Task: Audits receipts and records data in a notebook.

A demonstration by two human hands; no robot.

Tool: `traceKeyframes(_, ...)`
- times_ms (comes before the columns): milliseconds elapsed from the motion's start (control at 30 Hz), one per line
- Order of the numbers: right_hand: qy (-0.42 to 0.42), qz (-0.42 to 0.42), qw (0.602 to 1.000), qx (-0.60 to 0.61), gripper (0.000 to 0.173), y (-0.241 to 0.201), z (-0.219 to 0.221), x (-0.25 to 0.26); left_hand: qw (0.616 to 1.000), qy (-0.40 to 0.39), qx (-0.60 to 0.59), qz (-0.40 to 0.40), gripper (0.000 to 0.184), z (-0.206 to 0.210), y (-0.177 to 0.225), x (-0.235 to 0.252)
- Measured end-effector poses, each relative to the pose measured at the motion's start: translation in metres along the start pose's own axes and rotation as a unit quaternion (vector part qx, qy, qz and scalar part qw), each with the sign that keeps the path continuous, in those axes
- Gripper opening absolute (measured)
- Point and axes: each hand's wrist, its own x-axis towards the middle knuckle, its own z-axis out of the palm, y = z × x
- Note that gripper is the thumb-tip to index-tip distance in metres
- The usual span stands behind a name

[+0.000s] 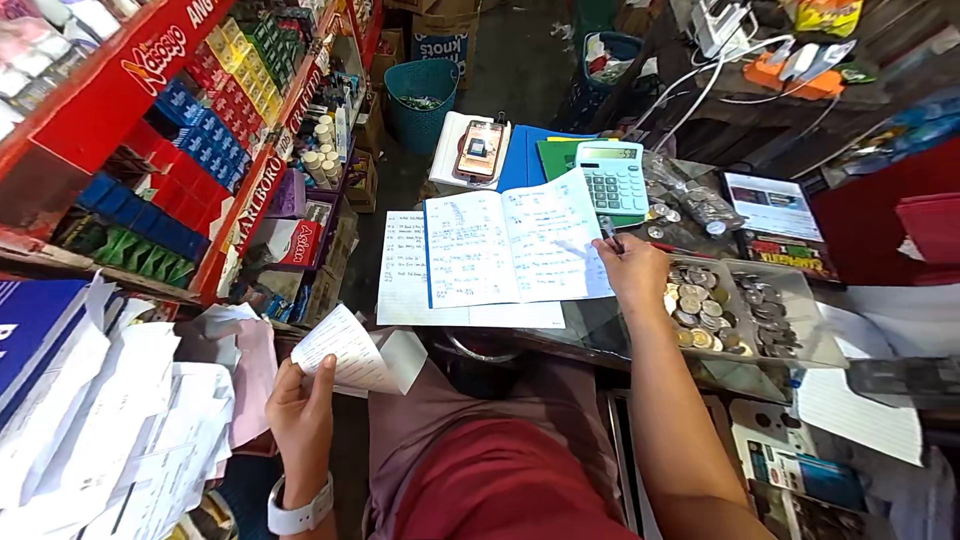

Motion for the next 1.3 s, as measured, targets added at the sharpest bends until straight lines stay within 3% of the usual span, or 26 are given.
traceKeyframes(267, 0.054, -0.086, 0.993, -0.063, 0.020, -0.008, -0.004, -0.002, 1.000, -0.002, -0.005, 0.003, 0.006, 0.001, 0.002, 0.000)
traceKeyframes(433, -0.085, -0.017, 0.995, -0.041, 0.026, -0.089, -0.028, -0.032, 1.000, -0.004, 0.001, 0.000, 0.006, 0.001, 0.001, 0.000)
traceKeyframes(567, -0.158, -0.104, 0.979, -0.069, 0.029, -0.153, 0.002, -0.066, 1.000, -0.001, 0.004, 0.001, 0.007, 0.002, 0.002, 0.001)
traceKeyframes(700, -0.207, -0.191, 0.956, -0.084, 0.025, -0.181, 0.050, -0.084, 1.000, 0.004, 0.010, 0.001, 0.008, -0.001, 0.005, 0.001)
traceKeyframes(833, -0.229, -0.204, 0.946, -0.102, 0.028, -0.182, 0.076, -0.087, 1.000, 0.010, -0.005, 0.004, 0.007, -0.004, 0.005, 0.001)
traceKeyframes(1300, -0.241, -0.215, 0.939, -0.118, 0.026, -0.163, 0.091, -0.102, 1.000, 0.004, -0.008, -0.008, 0.007, 0.003, 0.003, 0.001)
